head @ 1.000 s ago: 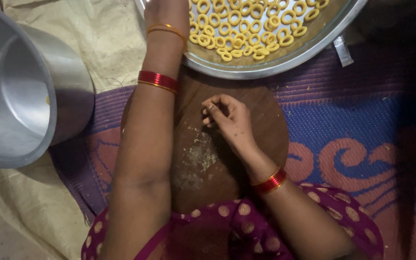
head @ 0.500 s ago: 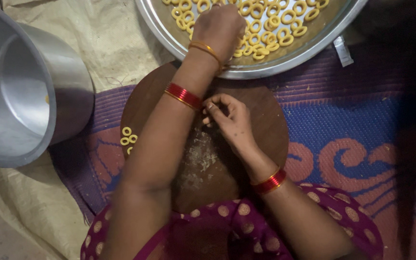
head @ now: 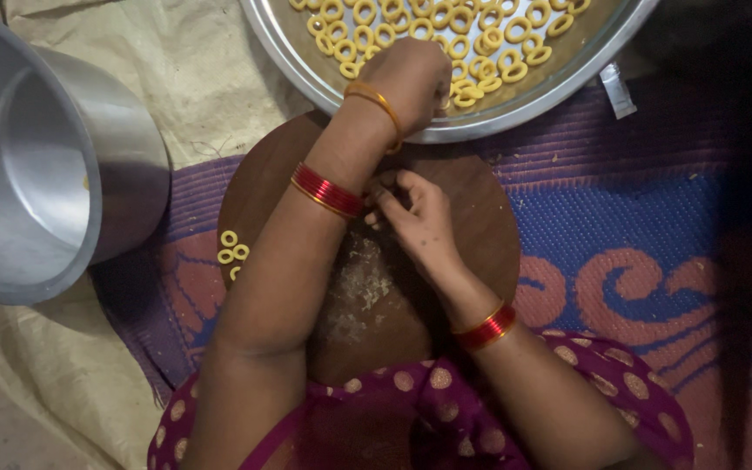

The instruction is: The person rolls small pieces of dough into thin ropes on a wooden board, then joins the ends to form rings. The finished rings are placed into a large metal tray.

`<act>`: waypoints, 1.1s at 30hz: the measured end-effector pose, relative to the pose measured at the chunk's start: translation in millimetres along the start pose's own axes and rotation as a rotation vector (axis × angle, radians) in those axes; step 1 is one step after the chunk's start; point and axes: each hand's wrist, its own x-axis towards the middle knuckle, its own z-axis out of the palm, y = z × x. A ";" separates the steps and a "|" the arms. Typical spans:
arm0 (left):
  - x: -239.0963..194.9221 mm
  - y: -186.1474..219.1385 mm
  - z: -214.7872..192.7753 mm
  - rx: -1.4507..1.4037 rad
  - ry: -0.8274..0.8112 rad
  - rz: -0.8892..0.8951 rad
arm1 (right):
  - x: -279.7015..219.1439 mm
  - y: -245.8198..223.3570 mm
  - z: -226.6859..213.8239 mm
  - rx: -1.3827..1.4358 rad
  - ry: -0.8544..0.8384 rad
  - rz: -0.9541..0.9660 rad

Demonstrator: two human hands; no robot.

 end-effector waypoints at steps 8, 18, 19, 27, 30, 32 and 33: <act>2.4 0.3 9.7 -0.059 0.087 0.000 | 0.1 -6.8 2.4 -0.056 0.033 0.025; 0.2 2.9 11.1 0.024 -0.001 0.006 | 2.1 1.5 1.8 -0.061 0.046 0.004; -1.2 3.5 11.1 0.009 0.007 0.004 | 2.3 2.0 1.2 -0.054 0.043 0.001; -2.1 2.3 16.7 -0.001 0.032 -0.020 | 0.7 3.8 -0.8 -0.019 0.029 -0.032; -1.6 -2.9 23.7 -0.079 0.146 0.047 | 2.0 9.1 -3.4 -0.082 0.051 -0.023; -1.5 -5.1 27.6 -0.105 0.171 0.060 | 5.1 13.5 -5.8 -0.147 0.047 -0.038; -1.3 -4.7 29.2 -0.103 0.165 0.057 | 6.3 15.8 -6.5 -0.179 0.045 -0.047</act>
